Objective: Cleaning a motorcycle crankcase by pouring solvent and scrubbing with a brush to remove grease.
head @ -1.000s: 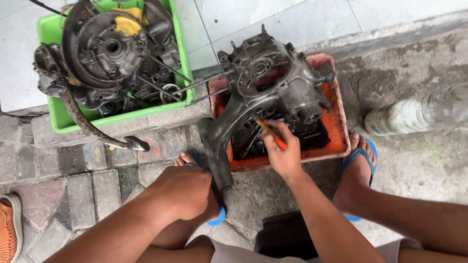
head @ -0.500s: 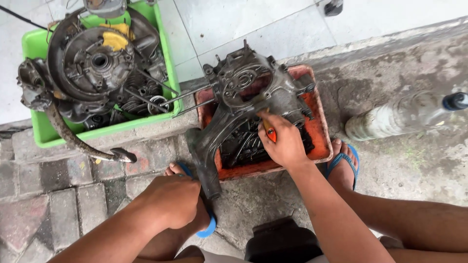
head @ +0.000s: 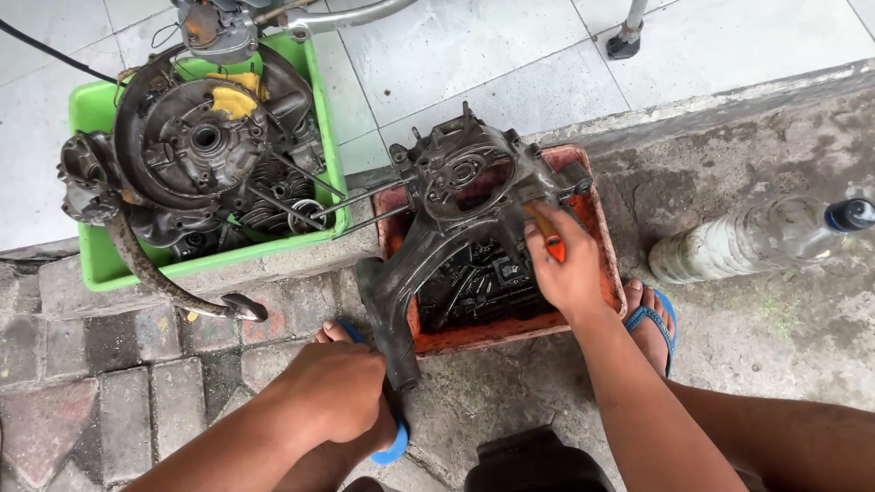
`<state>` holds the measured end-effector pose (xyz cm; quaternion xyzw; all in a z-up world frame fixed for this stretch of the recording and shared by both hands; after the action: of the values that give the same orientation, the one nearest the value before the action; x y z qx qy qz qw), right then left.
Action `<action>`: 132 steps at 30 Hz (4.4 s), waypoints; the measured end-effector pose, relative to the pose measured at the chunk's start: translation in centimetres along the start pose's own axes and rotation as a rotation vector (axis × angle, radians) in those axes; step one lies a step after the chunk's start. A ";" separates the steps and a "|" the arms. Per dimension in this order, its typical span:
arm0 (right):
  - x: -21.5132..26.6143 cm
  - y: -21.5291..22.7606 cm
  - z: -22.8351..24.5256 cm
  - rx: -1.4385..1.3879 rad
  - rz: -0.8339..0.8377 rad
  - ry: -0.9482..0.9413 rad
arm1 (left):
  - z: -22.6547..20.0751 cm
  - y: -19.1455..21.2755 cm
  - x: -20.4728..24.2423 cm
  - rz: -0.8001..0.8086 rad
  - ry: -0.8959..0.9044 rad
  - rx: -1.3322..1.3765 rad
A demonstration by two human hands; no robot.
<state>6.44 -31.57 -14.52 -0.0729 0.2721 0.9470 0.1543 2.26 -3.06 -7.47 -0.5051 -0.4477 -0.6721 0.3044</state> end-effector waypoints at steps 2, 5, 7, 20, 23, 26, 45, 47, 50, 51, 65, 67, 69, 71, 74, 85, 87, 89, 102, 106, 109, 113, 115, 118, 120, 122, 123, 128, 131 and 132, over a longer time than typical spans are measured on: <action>-0.2 -0.1 0.5 0.055 0.036 0.031 | -0.1 0.2 -0.1 -0.016 -0.012 -0.004; -0.1 0.0 -0.7 -0.037 0.072 -0.149 | 0.0 0.2 -0.5 -0.033 -0.026 -0.042; -0.3 0.8 -0.7 -0.009 -0.032 -0.053 | 0.0 -0.4 -0.8 0.000 -0.039 -0.034; -0.5 0.8 -1.3 -0.102 0.042 -0.081 | 0.1 -0.5 -0.7 0.016 -0.031 -0.003; -0.3 -0.3 -2.2 -0.052 0.190 -0.160 | 0.2 -0.4 -0.5 0.031 -0.002 -0.016; -0.8 0.6 -2.1 -0.257 0.079 -0.161 | 0.2 -0.2 -0.6 0.021 -0.008 -0.044; -0.1 0.5 -2.7 -0.470 0.036 -0.310 | 0.4 -1.0 -2.4 -0.036 -0.043 -0.077; -0.3 0.8 -2.6 -0.534 -0.030 -0.301 | 0.3 -0.8 -2.2 -0.041 -0.046 -0.086; -0.2 -0.3 -3.6 -0.309 0.185 -0.342 | 0.4 -1.2 -2.1 0.032 -0.015 -0.081; -0.5 0.6 -3.5 -0.351 0.102 -0.325 | 0.5 -1.3 -2.5 0.000 -0.029 -0.089; -2.8 4.6 -3.8 -0.168 -0.039 -0.358 | 0.4 -0.2 -1.6 -0.002 0.007 -0.094; -3.0 6.1 -3.8 -0.210 -0.156 -0.379 | 0.3 -0.3 -1.7 0.017 -0.008 -0.053; -4.6 5.9 -3.1 -0.252 -0.142 -0.403 | 0.2 -0.4 -1.7 0.027 -0.002 -0.094; -5.8 5.5 -2.9 -0.296 -0.124 -0.437 | 0.1 -0.6 -1.8 0.048 0.006 -0.137; -8.0 3.9 -1.6 -0.384 0.014 -0.448 | 0.0 -0.3 -1.1 0.083 0.023 -0.129; -7.5 8.0 -9.2 0.028 -0.087 -0.313 | -1.1 1.6 -0.2 0.050 0.043 -0.013; -6.7 7.7 -6.4 0.060 0.015 -0.461 | -1.3 1.8 -0.6 0.030 0.032 -0.018; -4.0 6.5 -7.9 0.088 0.155 -0.636 | -1.1 0.2 -1.0 0.054 0.025 -0.010; -5.6 8.7 -6.8 0.172 0.008 -0.448 | 0.2 -0.3 -2.1 0.055 0.013 -0.110; -5.7 7.1 -5.1 0.110 0.154 -0.370 | -0.1 -0.2 -1.5 0.104 0.025 -0.110; -4.9 8.4 -5.8 0.055 0.022 -0.581 | -0.1 -0.4 -2.0 0.071 -0.005 -0.094; -5.2 8.5 -5.8 0.058 -0.004 -0.476 | -0.2 -0.5 -1.9 0.075 -0.006 -0.115; -4.0 6.8 -7.0 -0.131 0.065 -0.566 | -0.2 -0.6 -1.9 0.084 -0.001 -0.115; -3.3 8.3 -7.3 -0.037 0.074 -0.577 | -0.3 -0.7 -2.1 0.084 -0.013 -0.097; -2.3 7.4 -5.9 -0.084 0.058 -0.616 | -0.2 -0.7 -1.9 0.089 -0.005 -0.081; -1.0 6.9 -7.1 -0.130 0.026 -0.653 | -0.4 -0.4 -1.9 0.084 0.000 -0.077; -0.8 6.5 -8.0 -0.180 -0.018 -0.565 | -0.5 -0.3 -1.9 0.074 -0.004 -0.079; -0.5 7.1 -9.3 -0.038 0.004 -0.505 | -0.8 0.1 -1.2 0.046 0.000 -0.072; -1.0 6.9 -8.4 -0.282 -0.094 -0.448 | 0.4 -1.4 -2.5 0.081 0.043 -0.009; -0.3 6.7 -9.0 -0.190 -0.031 -0.553 | 0.3 -2.2 -3.2 0.059 -0.017 -0.110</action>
<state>4.99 -41.91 -18.74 0.1695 0.1289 0.9497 0.2296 1.44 -1.99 -11.13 -0.5399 -0.3975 -0.6820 0.2922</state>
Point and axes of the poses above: each hand's wrist, its own x-axis away from the middle knuckle, its own y-axis out of the back of the hand, z = x × y, the point moved 10 cm from there along -x, towards the middle knuckle, and after that the axes turned 10 degrees about y, right-handed, at the moved point
